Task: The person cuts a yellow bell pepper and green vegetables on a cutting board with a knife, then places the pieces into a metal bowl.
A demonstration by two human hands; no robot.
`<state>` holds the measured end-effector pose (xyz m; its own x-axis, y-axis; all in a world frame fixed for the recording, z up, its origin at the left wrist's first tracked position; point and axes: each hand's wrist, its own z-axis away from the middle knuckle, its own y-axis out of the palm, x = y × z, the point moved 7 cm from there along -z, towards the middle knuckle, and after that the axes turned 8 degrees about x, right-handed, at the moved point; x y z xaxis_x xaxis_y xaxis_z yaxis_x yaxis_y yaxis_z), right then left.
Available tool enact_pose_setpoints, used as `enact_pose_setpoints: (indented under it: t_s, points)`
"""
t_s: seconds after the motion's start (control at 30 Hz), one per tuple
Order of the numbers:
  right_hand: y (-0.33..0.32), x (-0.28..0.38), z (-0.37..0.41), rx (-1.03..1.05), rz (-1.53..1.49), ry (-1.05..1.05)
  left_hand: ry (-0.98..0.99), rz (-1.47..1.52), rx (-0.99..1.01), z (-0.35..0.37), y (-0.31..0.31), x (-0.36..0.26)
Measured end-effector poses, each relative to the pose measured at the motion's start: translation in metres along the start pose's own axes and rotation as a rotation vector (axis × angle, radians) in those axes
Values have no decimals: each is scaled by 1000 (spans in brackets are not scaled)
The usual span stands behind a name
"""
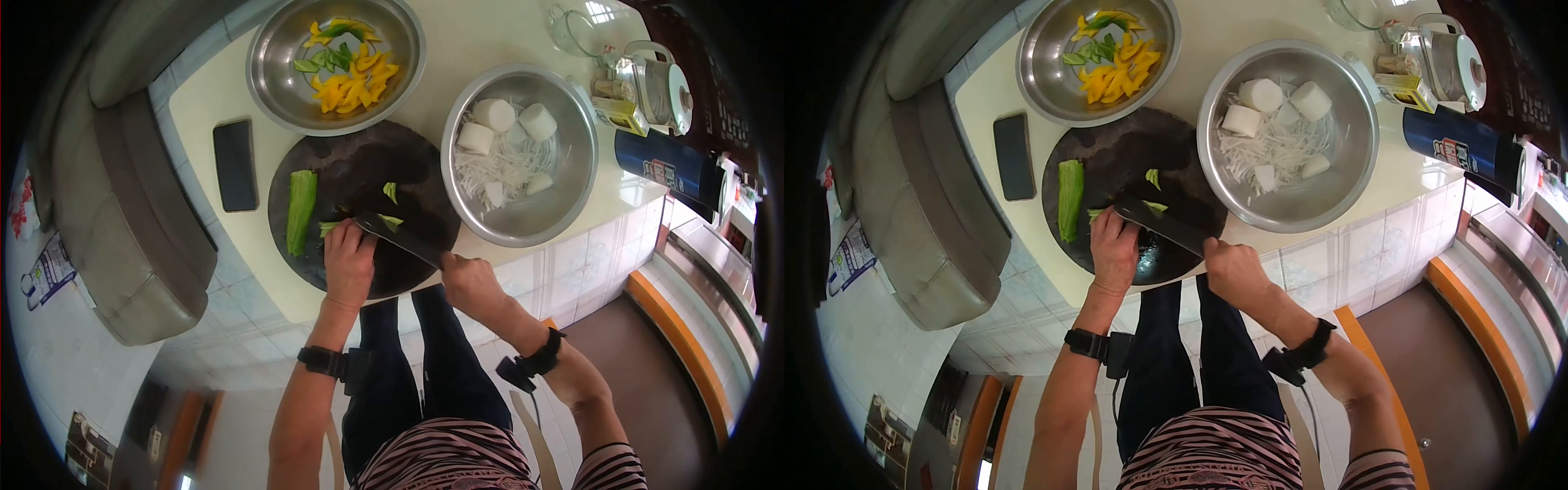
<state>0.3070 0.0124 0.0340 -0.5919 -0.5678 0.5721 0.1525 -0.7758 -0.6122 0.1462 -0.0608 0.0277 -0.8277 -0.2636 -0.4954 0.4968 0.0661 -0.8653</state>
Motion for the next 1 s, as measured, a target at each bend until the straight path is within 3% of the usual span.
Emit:
enact_pose_setpoints:
  t_s: [0.1, 0.17, 0.4, 0.5, 0.63, 0.8, 1.0]
  points:
    - [8, 21, -29, -46, -12, 28, -8, 1, 10, 3, 0, -2]
    - [3, 36, -47, -182, 24, 8, -72, 30, 66, 2, 1, 1]
    - [11, 7, -8, -125, -48, 89, -256, 123, -15, 11, -8, -1]
    - [9, -2, 9, -152, -261, 134, -455, 303, -74, 16, 3, 0]
    - [2, 10, 17, -162, -334, 142, -437, 225, -160, 15, 7, -13]
    - [7, 12, 18, -156, -338, 127, -456, 394, -209, 22, 14, -9]
    - [14, 13, 17, -134, -399, 149, -569, 469, -133, 20, 15, -10]
